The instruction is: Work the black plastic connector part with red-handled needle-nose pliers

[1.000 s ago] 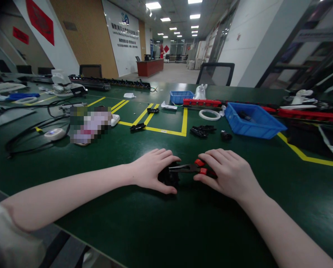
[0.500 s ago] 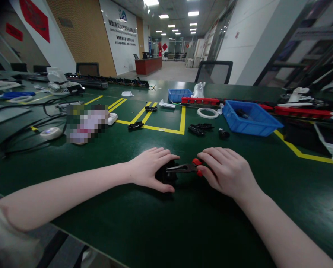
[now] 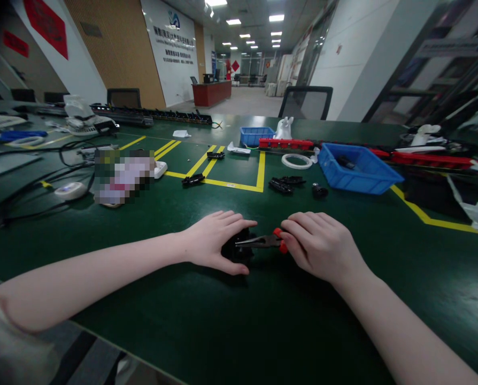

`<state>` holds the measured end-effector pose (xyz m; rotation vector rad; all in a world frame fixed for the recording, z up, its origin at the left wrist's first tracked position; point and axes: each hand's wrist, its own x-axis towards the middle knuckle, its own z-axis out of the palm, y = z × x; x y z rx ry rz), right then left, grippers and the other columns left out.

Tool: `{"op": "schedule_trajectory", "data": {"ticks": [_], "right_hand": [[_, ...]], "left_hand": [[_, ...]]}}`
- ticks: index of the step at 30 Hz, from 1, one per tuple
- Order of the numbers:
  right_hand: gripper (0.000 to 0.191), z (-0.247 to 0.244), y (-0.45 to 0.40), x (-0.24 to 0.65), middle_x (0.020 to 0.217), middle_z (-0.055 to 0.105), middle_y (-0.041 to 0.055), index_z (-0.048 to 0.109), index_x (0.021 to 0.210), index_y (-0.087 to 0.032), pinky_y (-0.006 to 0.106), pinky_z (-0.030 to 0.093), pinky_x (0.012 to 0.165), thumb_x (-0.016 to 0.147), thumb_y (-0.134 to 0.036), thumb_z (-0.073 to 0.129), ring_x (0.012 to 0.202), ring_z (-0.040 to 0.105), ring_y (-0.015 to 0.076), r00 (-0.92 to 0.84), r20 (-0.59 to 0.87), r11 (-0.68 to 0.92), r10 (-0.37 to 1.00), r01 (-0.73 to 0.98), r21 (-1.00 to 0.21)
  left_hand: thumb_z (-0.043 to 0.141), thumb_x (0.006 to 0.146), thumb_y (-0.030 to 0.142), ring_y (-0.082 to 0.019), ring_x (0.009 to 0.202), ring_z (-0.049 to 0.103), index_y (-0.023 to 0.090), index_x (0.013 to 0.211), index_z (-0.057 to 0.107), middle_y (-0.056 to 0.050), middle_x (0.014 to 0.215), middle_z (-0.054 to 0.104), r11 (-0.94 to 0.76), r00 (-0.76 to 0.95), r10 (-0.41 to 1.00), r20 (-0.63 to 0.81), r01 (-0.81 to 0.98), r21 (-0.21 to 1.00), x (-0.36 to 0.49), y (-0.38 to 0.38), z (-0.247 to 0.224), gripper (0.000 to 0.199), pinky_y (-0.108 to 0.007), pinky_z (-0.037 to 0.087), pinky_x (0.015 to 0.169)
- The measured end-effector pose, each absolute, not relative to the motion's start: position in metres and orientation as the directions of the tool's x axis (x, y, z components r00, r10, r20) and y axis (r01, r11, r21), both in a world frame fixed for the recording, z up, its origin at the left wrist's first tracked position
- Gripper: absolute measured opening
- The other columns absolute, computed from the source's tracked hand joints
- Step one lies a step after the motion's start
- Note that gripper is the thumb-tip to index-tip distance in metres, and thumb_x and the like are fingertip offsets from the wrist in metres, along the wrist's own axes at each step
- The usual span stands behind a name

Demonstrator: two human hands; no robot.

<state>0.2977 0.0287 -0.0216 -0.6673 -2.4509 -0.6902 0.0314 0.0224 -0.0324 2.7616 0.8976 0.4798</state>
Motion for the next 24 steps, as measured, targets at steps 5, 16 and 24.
{"op": "schedule_trajectory", "data": {"ticks": [5,16,24], "right_hand": [[0.014,-0.0193,0.0279,0.2965,0.084,0.070,0.0089,0.064,0.091,-0.015,0.032,0.050,0.062,0.092,-0.019,0.050,0.071,0.065,0.0191,-0.758,0.581,0.755,0.297,0.559,0.344],[0.014,-0.0206,0.0279,0.2991,0.090,0.071,0.0100,0.065,0.097,-0.016,0.034,0.052,0.069,0.091,-0.020,0.053,0.079,0.067,0.0222,-0.735,0.599,0.727,0.317,0.595,0.344],[0.015,-0.0220,0.0261,0.2929,0.083,0.070,0.0076,0.065,0.090,-0.017,0.032,0.047,0.062,0.092,-0.020,0.050,0.070,0.064,0.0186,-0.736,0.569,0.751,0.368,0.596,0.286]], "left_hand": [[0.062,0.079,0.073,-0.030,0.112,0.059,0.011,0.143,0.041,-0.016,0.125,0.061,-0.795,0.766,0.597,0.238,0.527,0.300,0.0308,0.0224,-0.0318,0.091,-0.041,0.045,0.098],[0.061,0.079,0.073,-0.029,0.108,0.060,0.013,0.139,0.046,-0.014,0.122,0.062,-0.803,0.772,0.586,0.248,0.510,0.309,0.0298,0.0229,-0.0328,0.086,-0.041,0.047,0.094],[0.062,0.079,0.073,-0.029,0.109,0.060,0.014,0.136,0.048,-0.013,0.121,0.063,-0.806,0.774,0.582,0.249,0.510,0.300,0.0305,0.0220,-0.0322,0.084,-0.042,0.047,0.094]]}}
